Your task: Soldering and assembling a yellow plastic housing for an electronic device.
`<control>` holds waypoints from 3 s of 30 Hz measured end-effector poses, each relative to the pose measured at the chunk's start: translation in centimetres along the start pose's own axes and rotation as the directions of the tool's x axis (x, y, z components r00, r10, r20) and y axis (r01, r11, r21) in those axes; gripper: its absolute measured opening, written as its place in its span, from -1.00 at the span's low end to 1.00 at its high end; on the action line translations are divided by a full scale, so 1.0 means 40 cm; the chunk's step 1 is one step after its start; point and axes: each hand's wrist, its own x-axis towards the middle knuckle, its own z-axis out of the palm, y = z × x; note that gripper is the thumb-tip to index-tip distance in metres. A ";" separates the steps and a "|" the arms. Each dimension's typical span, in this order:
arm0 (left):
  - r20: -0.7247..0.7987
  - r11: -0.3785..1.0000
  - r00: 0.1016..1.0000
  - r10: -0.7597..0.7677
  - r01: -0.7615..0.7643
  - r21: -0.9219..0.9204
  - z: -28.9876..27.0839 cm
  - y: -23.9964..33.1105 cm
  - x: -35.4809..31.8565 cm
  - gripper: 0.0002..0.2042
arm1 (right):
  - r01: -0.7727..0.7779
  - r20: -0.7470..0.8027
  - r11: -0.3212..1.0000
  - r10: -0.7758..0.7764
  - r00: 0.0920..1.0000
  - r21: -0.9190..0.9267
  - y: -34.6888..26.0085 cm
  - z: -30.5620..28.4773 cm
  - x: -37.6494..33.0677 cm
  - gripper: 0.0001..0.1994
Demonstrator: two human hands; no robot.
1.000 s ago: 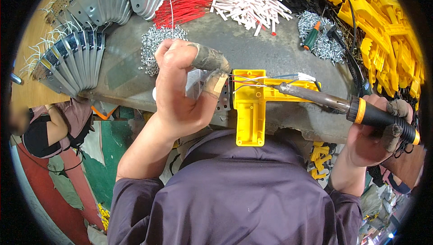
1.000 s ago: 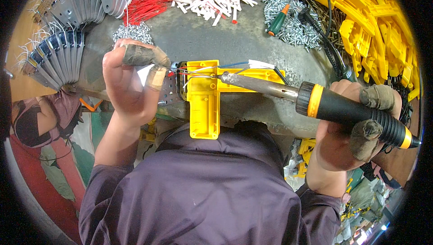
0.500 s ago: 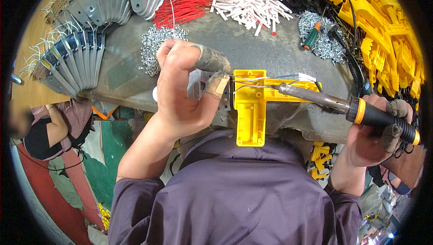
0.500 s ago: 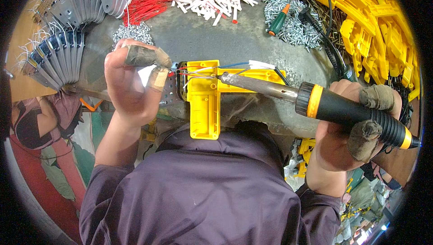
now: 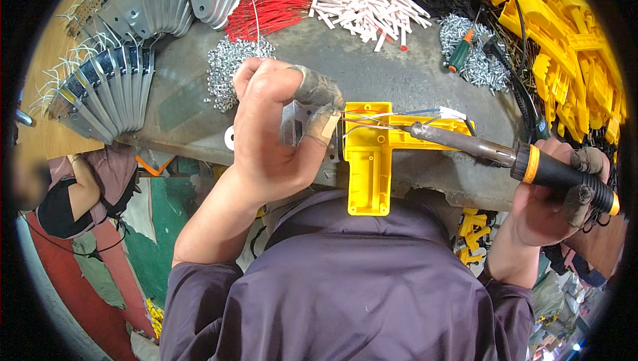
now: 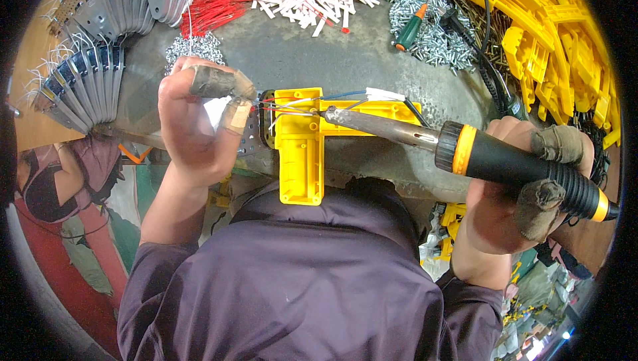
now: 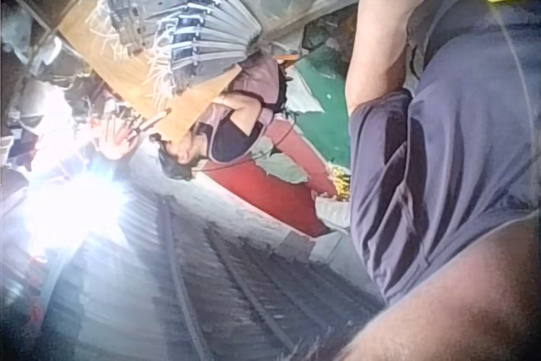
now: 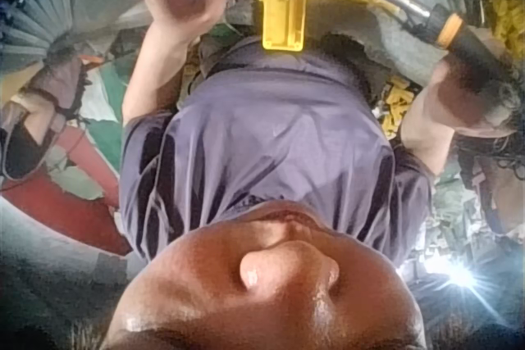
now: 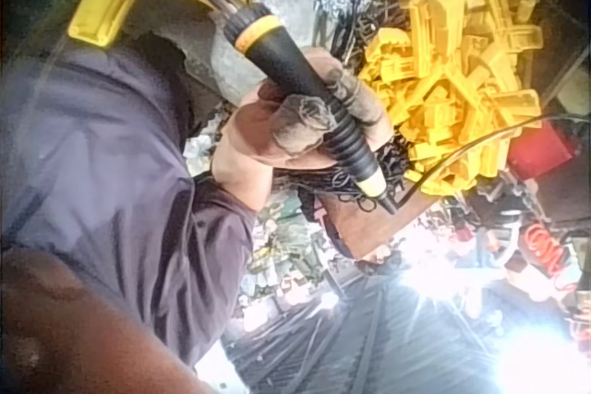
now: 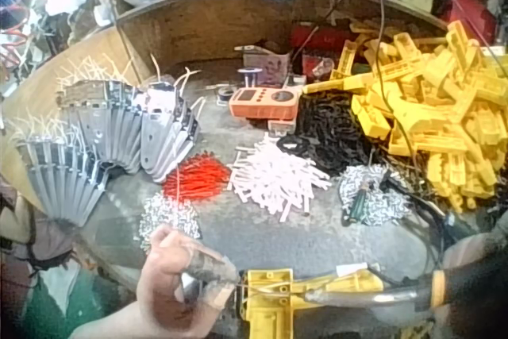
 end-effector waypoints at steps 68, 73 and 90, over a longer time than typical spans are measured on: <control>0.156 0.938 0.936 0.315 -0.281 -0.203 0.127 0.124 0.066 -0.52 | -0.386 0.678 0.895 0.427 0.598 -0.223 0.056 0.124 0.104 -0.79; 0.214 0.994 0.972 0.102 -0.090 -0.063 0.078 0.095 0.039 -0.73 | 0.159 0.745 0.880 0.268 0.611 -0.447 0.045 0.128 0.084 -0.83; 0.866 0.654 0.402 -0.298 0.747 -0.122 0.005 0.007 0.150 -0.49 | 0.139 0.707 0.902 0.217 0.673 -0.409 0.087 0.123 0.041 -0.79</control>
